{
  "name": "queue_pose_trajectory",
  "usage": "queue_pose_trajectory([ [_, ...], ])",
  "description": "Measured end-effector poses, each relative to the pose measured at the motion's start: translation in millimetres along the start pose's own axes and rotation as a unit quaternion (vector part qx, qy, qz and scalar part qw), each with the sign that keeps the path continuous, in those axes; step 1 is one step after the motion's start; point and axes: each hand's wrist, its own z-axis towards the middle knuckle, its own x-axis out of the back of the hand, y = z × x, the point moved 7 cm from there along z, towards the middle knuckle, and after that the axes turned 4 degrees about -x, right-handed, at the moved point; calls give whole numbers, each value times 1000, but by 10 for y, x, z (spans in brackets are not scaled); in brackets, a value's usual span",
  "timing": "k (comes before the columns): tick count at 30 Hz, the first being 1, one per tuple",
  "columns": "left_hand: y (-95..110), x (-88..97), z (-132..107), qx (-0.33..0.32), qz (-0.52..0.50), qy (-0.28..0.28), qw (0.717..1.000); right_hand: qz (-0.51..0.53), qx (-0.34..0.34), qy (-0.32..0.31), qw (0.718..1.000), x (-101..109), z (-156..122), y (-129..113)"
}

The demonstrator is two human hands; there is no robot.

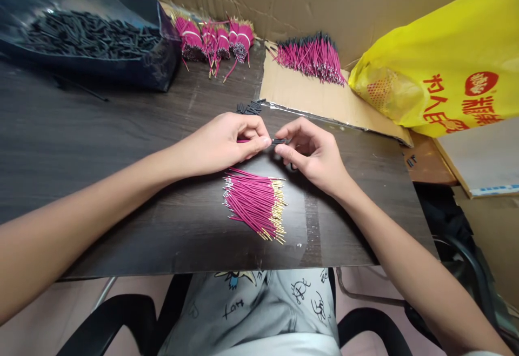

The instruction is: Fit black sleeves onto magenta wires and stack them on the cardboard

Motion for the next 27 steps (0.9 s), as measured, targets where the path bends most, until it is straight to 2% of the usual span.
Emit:
queue_pose_trajectory([
  [6,5,1,5,-6,-5,7,1000,71,-8,-10,997,17,25,28],
  [19,-43,-29,10,-12,-45,-6,999,133,-61,-51,988,-4,80,82],
  [27,-81,-19,22,8,-49,1,999,161,-37,-91,982,-32,81,43],
])
